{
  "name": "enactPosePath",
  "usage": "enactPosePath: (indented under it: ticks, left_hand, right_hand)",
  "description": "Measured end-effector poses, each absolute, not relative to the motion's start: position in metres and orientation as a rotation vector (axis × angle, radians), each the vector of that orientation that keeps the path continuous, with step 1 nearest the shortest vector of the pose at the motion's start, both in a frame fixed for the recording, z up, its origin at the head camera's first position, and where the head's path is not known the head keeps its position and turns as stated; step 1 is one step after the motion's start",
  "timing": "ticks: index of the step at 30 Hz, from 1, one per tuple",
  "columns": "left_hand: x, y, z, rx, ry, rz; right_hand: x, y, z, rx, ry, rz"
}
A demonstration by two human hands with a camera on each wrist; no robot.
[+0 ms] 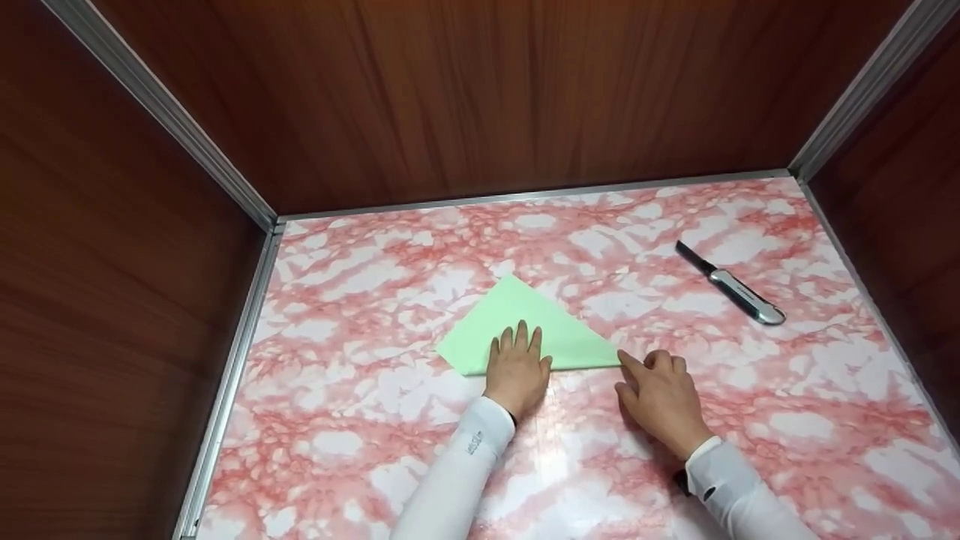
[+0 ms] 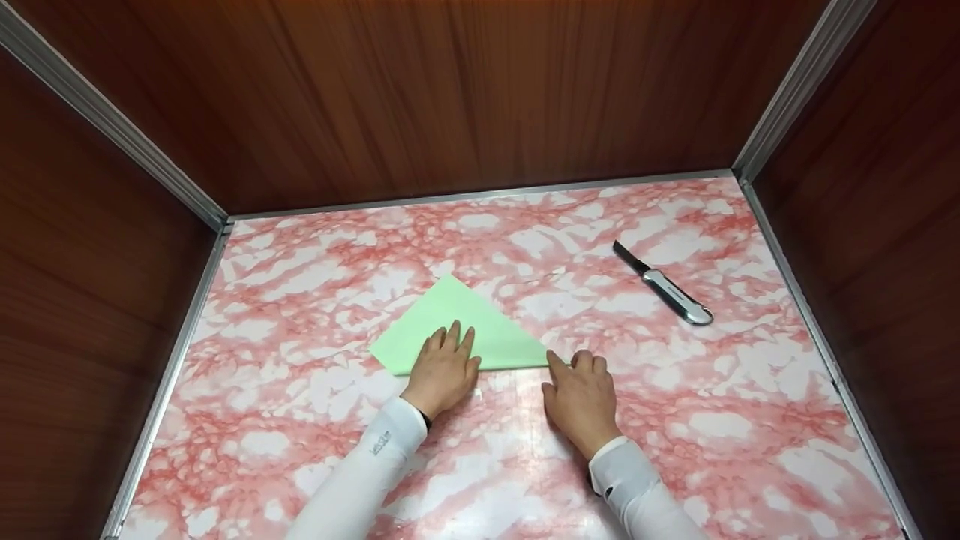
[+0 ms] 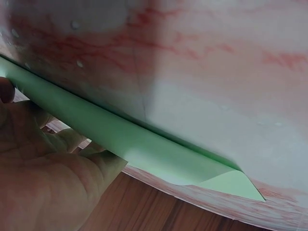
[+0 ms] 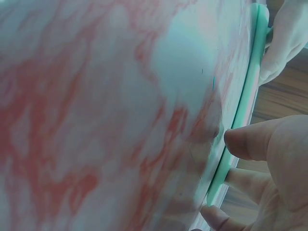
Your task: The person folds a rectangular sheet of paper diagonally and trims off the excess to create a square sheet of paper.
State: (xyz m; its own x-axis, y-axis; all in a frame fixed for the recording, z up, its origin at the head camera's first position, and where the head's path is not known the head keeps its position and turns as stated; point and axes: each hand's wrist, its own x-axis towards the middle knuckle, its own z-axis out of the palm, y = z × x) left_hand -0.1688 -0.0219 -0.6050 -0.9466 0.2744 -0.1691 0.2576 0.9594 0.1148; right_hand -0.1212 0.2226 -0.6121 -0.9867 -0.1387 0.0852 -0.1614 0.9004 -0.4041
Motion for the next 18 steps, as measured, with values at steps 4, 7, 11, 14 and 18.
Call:
enactPosePath:
  ticks: [4, 7, 11, 14, 18]
  left_hand:
    - [-0.1689, -0.0213, -0.6043, 0.404, 2.926, 0.124]
    - [-0.1685, -0.0216, -0.6048, 0.413, 2.94, 0.112]
    - [-0.1687, -0.0214, -0.6055, 0.412, 2.953, 0.107]
    - [-0.1692, -0.0208, -0.6065, 0.408, 2.952, 0.115]
    - [-0.1689, -0.0211, -0.6075, 0.412, 2.954, 0.107]
  right_hand:
    - [-0.1213, 0.2233, -0.6117, 0.237, -3.02, 0.636]
    - [-0.1211, 0.2233, -0.6115, 0.234, -3.032, 0.625]
    - [-0.121, 0.2233, -0.6106, 0.231, -3.041, 0.621]
    - [-0.1212, 0.2233, -0.6106, 0.233, -3.043, 0.624]
    - [-0.1212, 0.223, -0.6114, 0.235, -3.043, 0.635]
